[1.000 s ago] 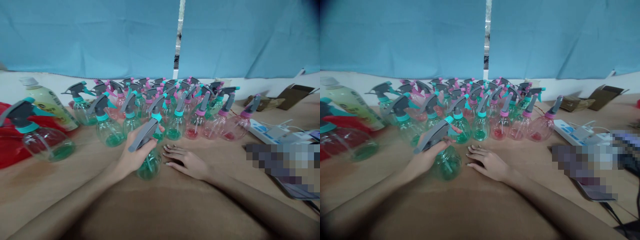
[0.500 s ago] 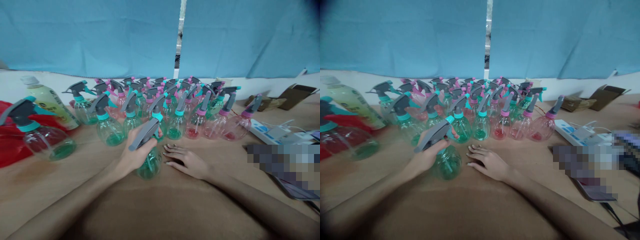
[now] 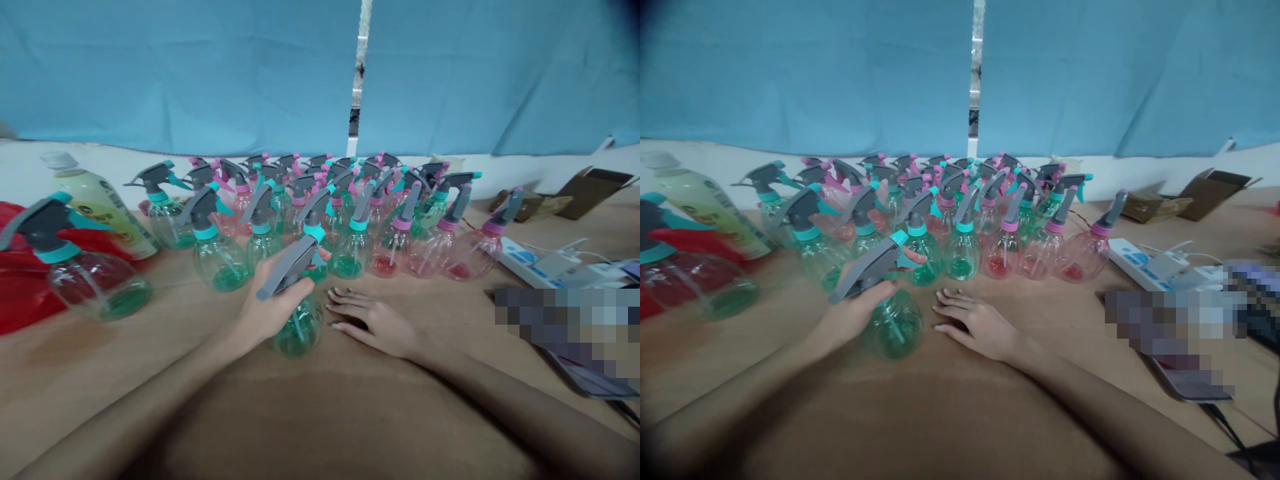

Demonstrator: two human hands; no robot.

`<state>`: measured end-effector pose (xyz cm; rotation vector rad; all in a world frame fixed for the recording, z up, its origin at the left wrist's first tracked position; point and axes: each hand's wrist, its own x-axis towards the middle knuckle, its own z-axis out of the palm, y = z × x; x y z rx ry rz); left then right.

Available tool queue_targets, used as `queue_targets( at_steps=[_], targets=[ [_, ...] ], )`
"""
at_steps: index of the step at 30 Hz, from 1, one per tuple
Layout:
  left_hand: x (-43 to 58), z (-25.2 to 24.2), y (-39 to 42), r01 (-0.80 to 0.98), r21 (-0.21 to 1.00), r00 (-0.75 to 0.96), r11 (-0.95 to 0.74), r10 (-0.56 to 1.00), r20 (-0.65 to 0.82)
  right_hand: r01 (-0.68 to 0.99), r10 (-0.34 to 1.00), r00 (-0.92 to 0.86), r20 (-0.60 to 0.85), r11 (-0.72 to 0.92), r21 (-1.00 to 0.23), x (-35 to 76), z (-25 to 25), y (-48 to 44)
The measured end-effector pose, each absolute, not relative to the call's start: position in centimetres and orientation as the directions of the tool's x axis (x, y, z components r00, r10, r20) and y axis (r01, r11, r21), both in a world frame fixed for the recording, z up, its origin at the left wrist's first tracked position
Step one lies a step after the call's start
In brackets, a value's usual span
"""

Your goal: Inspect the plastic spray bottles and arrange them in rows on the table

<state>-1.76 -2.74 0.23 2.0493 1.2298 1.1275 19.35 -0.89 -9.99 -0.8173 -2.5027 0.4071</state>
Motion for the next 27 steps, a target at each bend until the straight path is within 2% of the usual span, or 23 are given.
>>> queue_targets(
  at_steps=[10,27],
  targets=[
    [-1.37,0.16,-3.19,0.504,0.735,0.178,-0.453,0.887,0.425,0.482,0.614,-0.717,0.330,0.779,-0.402,19.33,-9.96,-0.91],
    [-1.44,-0.20,-2.95,0.467,0.759,0.174,-0.453,0.889,0.424,0.478,0.611,-0.716,0.337,0.781,-0.401,19.36,-10.07,-0.88]
  ],
)
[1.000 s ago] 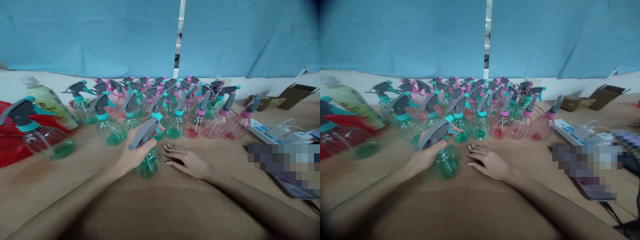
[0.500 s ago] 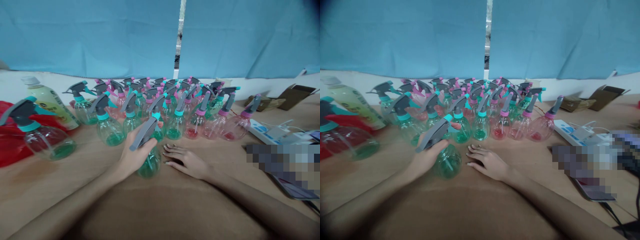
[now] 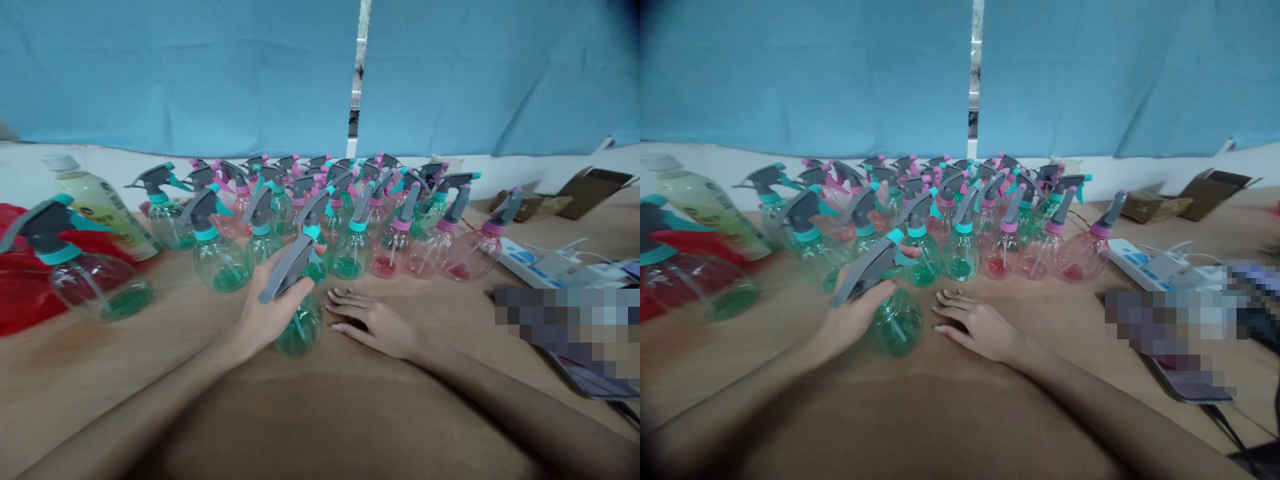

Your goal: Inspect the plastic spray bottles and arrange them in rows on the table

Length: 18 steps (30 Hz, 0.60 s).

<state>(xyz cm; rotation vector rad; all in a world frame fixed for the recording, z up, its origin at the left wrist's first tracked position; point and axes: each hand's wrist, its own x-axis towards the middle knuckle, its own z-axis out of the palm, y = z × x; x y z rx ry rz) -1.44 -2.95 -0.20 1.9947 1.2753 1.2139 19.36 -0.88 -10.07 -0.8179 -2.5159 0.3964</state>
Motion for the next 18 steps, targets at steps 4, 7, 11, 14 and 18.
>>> queue_targets(
  at_steps=[4,7,11,14,18],
  targets=[
    [-1.34,-0.08,-2.89,0.407,0.775,0.188,-0.484,0.874,0.448,0.474,0.609,-0.716,0.341,0.783,-0.403,19.35,-10.12,-0.88],
    [-1.28,0.11,-2.98,0.397,0.769,0.200,-0.501,0.865,0.461,0.467,0.609,-0.710,0.354,0.783,-0.411,19.34,-10.11,-0.90],
    [-1.36,0.25,-3.07,0.455,0.751,0.208,-0.478,0.877,0.433,0.478,0.614,-0.714,0.338,0.779,-0.406,19.33,-10.02,-0.94],
    [-1.42,0.35,-3.02,0.467,0.738,0.211,-0.487,0.872,0.442,0.478,0.616,-0.712,0.337,0.777,-0.410,19.34,-9.95,-0.97],
    [-1.42,0.49,-2.96,0.475,0.720,0.223,-0.506,0.860,0.458,0.474,0.616,-0.709,0.344,0.777,-0.415,19.35,-9.98,-0.97]
  ],
)
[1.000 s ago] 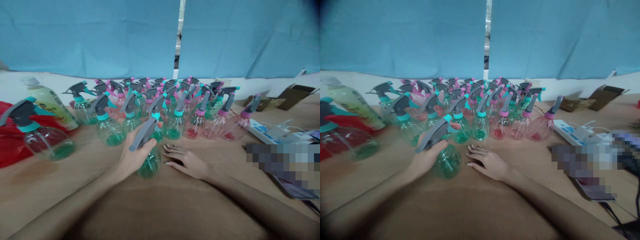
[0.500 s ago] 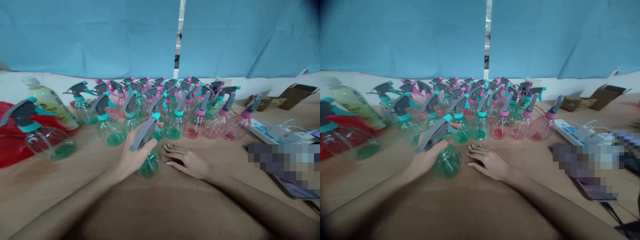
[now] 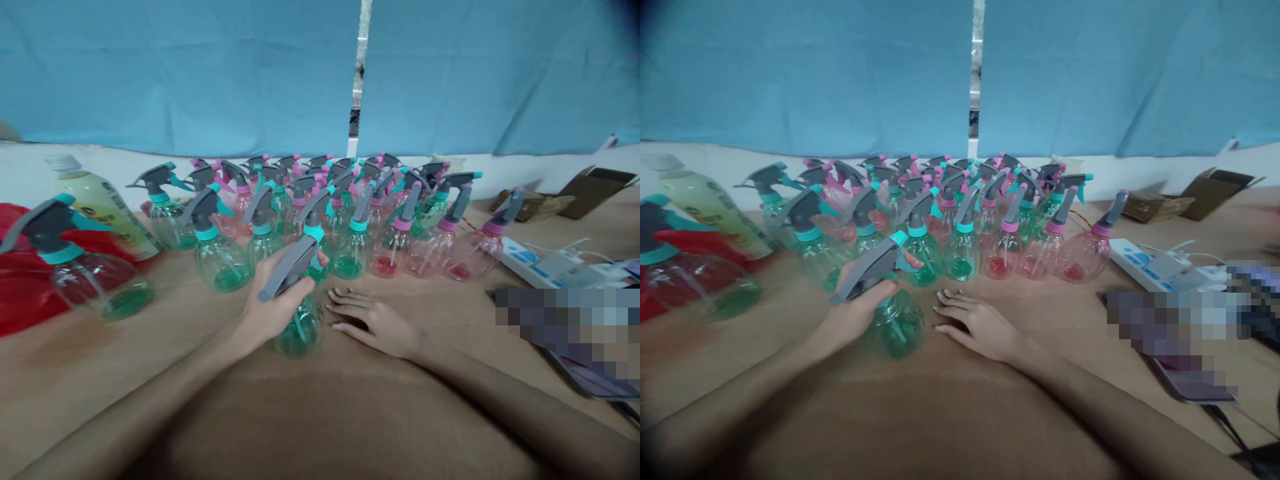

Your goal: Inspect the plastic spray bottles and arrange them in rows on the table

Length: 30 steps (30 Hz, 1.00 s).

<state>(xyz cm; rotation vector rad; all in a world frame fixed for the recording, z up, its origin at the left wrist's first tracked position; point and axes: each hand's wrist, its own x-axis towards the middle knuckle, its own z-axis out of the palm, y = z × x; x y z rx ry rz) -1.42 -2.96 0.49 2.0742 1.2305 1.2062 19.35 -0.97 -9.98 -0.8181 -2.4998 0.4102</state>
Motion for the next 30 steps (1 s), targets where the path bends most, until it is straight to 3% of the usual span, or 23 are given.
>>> queue_targets(
  at_steps=[7,18,30],
  targets=[
    [-1.5,0.6,-3.0,0.488,0.687,0.241,-0.538,0.840,0.487,0.484,0.615,-0.718,0.324,0.777,-0.402,19.3,-10.0,-0.9],
    [-1.9,0.1,-2.9,0.445,0.759,0.244,-0.475,0.880,0.407,0.474,0.616,-0.711,0.340,0.777,-0.414,19.3,-10.0,-0.9],
    [-1.6,-0.5,-2.6,0.413,0.774,0.209,-0.480,0.877,0.433,0.475,0.614,-0.710,0.344,0.779,-0.410,19.3,-9.9,-1.0]
  ],
)
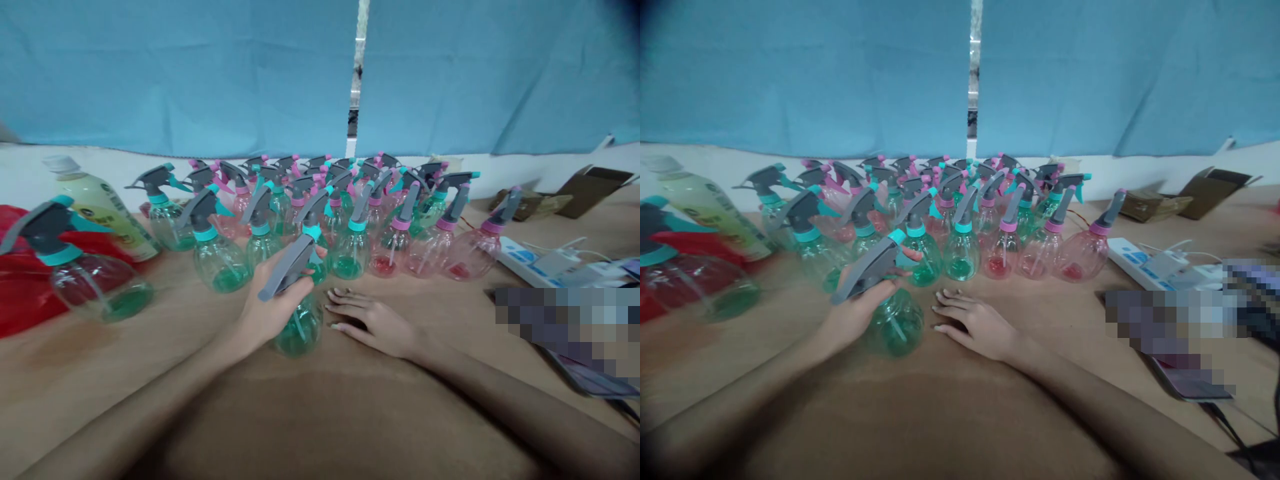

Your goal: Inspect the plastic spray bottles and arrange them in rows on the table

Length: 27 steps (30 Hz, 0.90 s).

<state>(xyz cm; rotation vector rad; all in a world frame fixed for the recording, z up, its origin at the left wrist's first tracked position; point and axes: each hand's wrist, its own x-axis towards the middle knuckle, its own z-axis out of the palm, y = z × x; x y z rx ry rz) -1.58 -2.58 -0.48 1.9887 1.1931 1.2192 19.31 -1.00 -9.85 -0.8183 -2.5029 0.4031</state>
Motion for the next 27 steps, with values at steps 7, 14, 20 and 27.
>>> queue_targets(
  at_steps=[7,14,20,27],
  targets=[
    [-1.49,-0.34,-2.71,0.420,0.781,0.190,-0.461,0.887,0.421,0.488,0.617,-0.713,0.332,0.778,-0.396,19.32,-9.82,-1.00],
    [-1.45,-0.26,-2.75,0.438,0.772,0.192,-0.460,0.887,0.420,0.468,0.611,-0.710,0.350,0.780,-0.415,19.34,-10.05,-0.92],
    [-1.46,-0.27,-2.64,0.409,0.788,0.209,-0.460,0.888,0.410,0.456,0.610,-0.701,0.369,0.781,-0.426,19.34,-10.10,-0.95],
    [-1.55,-0.34,-2.70,0.440,0.772,0.203,-0.459,0.888,0.412,0.468,0.611,-0.711,0.349,0.781,-0.414,19.35,-10.09,-0.91]
  ],
)
